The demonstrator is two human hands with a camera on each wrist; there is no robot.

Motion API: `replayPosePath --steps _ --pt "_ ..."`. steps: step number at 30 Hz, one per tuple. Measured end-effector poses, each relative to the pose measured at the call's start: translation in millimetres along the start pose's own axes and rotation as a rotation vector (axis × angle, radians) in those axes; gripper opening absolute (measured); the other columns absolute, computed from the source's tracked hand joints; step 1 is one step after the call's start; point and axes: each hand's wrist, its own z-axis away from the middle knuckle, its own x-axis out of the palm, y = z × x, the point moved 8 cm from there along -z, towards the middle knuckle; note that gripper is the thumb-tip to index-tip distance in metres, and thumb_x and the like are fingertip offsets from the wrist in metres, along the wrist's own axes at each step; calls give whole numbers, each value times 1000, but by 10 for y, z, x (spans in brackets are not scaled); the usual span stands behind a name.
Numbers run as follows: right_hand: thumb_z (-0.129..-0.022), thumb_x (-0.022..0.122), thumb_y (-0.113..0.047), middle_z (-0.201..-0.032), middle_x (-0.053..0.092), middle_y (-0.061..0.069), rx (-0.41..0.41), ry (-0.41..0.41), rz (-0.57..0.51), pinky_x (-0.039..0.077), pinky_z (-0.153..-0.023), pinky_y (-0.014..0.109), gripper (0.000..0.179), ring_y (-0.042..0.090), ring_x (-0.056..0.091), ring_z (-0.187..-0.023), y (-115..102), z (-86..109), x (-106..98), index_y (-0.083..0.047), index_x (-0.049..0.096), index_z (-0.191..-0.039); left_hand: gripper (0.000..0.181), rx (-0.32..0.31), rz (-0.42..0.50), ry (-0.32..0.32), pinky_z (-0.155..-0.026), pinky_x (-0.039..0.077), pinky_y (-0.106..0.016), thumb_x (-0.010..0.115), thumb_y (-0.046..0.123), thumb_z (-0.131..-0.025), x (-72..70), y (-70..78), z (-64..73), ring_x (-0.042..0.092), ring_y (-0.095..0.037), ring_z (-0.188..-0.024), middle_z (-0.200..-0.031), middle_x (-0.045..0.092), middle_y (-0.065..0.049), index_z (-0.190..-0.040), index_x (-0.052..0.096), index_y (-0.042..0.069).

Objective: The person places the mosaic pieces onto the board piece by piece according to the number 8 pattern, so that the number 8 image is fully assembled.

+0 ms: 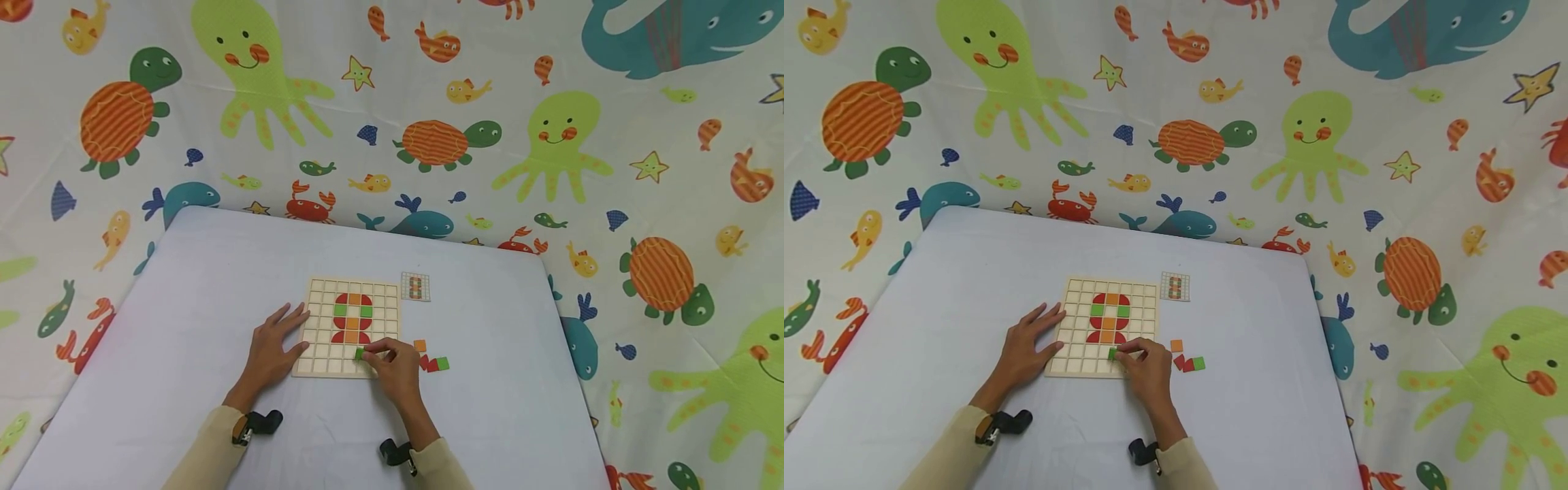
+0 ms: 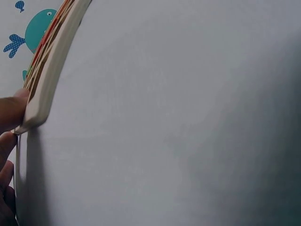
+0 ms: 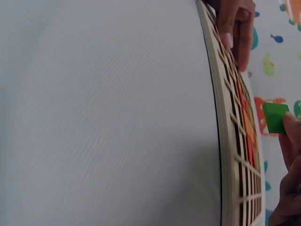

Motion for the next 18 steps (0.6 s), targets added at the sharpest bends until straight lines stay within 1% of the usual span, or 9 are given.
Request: replayPosePath --steps 4,8,9,12,15,18 --pt "-87 89 -22 -84 80 -10 -12 -22 0 37 -53 22 5 8 48 -59 -99 -54 151 -25 85 -89 65 12 2 10 -112 29 -71 80 11 -89 -2 -2 -11 35 -45 -155 -163 51 -15 -150 60 9" --pt "-86 89 -20 -81 78 -12 -29 -37 49 40 -56 23 7 7 52 -62 -152 -97 297 -25 84 -87 65 12 -5 10 -111 29 -72 81 12 -89 -3 -2 -10 36 -45 -155 -163 52 -15 -150 60 9" --pt "-86 89 -20 -81 78 -12 -44 -35 69 42 -57 23 7 6 55 -65 -165 -107 329 -24 84 -87 65 13 -7 11 -111 29 -72 81 12 -89 -4 1 -8 36 -45 -155 -163 52 -15 -150 60 9" --pt "-87 89 -20 -82 78 -13 -54 -25 123 46 -64 23 7 4 63 -76 -190 -128 401 -25 83 -86 64 16 -5 13 -111 29 -71 80 13 -89 -17 16 -12 36 -44 -155 -163 52 -15 -150 60 9" --pt "-87 88 -20 -83 76 -15 -46 -12 171 48 -71 24 8 3 68 -86 -195 -135 449 -26 82 -86 64 15 -3 12 -112 29 -71 80 12 -89 -26 32 -20 36 -44 -155 -163 51 -15 -150 60 9" --pt "-88 87 -21 -82 75 -15 -39 -11 214 47 -71 25 7 3 66 -84 -186 -124 499 -25 82 -89 65 -5 -5 -5 -113 28 -71 80 12 -90 -19 30 -11 35 -43 -156 -164 50 -14 -151 59 9"
